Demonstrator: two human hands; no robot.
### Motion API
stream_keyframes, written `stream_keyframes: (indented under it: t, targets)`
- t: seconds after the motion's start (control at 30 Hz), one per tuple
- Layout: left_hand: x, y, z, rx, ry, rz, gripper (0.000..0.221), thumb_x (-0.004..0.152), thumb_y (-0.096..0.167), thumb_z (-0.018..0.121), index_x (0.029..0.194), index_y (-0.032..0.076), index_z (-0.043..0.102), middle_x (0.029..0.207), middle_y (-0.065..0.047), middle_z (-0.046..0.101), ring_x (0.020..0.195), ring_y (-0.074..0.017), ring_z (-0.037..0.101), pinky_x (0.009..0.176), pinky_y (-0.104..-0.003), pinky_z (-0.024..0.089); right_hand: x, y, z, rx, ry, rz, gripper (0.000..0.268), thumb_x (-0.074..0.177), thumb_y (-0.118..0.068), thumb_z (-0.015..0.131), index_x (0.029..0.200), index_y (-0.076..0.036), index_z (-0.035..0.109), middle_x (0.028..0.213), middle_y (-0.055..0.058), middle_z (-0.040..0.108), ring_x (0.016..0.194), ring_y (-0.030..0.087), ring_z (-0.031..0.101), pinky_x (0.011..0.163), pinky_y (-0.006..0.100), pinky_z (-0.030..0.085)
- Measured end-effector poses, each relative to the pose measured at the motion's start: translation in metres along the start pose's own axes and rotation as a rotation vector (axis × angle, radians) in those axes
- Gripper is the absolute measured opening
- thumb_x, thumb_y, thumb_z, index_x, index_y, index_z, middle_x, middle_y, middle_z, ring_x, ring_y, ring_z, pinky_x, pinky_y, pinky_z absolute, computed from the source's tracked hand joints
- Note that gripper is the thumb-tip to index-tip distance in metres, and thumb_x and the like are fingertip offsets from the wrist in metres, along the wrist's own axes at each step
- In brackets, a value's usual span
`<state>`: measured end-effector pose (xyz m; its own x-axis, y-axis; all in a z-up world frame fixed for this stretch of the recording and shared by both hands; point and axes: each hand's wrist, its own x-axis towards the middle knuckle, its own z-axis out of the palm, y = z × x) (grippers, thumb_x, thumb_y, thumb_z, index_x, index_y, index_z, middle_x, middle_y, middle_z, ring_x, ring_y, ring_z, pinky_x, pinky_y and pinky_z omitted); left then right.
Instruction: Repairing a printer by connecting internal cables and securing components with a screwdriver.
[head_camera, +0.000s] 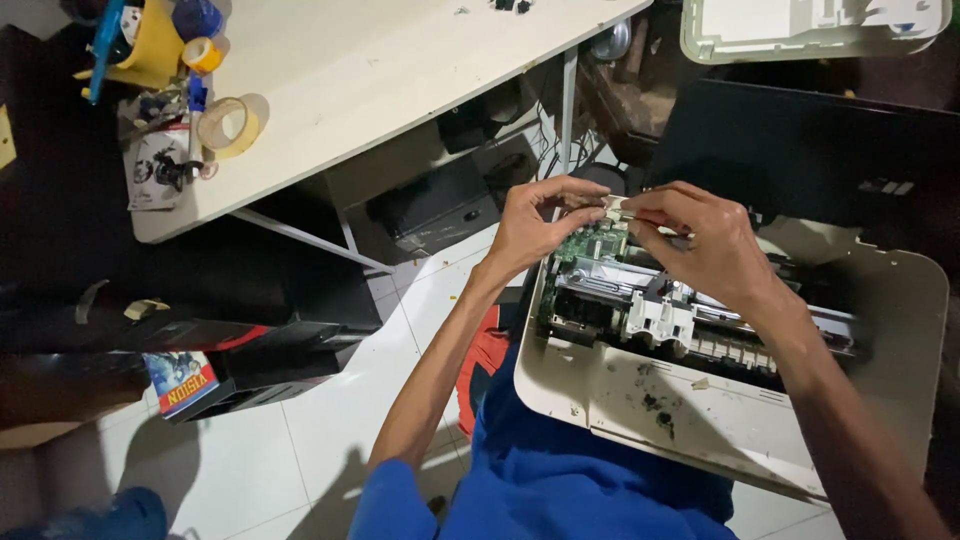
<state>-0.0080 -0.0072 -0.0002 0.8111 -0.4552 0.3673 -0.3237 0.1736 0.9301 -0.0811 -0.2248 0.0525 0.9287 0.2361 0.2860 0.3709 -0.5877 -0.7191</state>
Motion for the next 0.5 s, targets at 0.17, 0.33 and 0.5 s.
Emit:
stream_keyframes:
  t: [0.17, 0.33, 0.5]
  targets:
    - [0.0, 0.005, -0.002, 0.03, -0.016, 0.021, 0.027, 0.097, 0.005, 0.076, 0.122, 0.014, 0.073, 0.107, -0.011, 0.077, 0.111, -0.0313, 0.073, 0.093, -0.048, 0.059, -0.001, -0.003, 0.001, 0.007, -0.012, -0.01, 0.025, 0.092, 0.004, 0.072, 0.115, -0.004, 0.075, 0.106, 0.02, 0.072, 0.095, 0.039, 0.073, 0.086, 0.049, 0.061]
    - [0.0, 0.002, -0.005, 0.072, -0.03, 0.018, 0.028, 0.096, 0.006, 0.077, 0.122, 0.015, 0.073, 0.107, -0.009, 0.078, 0.11, -0.0301, 0.074, 0.095, -0.046, 0.06, 0.003, -0.011, 0.001, -0.02, -0.049, -0.001, 0.025, 0.093, 0.005, 0.07, 0.118, 0.001, 0.074, 0.105, 0.024, 0.071, 0.094, 0.041, 0.072, 0.086, 0.051, 0.061]
    - [0.0, -0.003, -0.008, 0.092, -0.05, 0.009, 0.027, 0.098, 0.01, 0.077, 0.123, 0.015, 0.073, 0.11, -0.01, 0.078, 0.111, -0.0292, 0.073, 0.095, -0.046, 0.059, 0.003, -0.007, 0.004, -0.149, -0.033, -0.058, 0.019, 0.096, -0.001, 0.072, 0.114, -0.003, 0.074, 0.101, 0.017, 0.07, 0.092, 0.033, 0.073, 0.081, 0.042, 0.062]
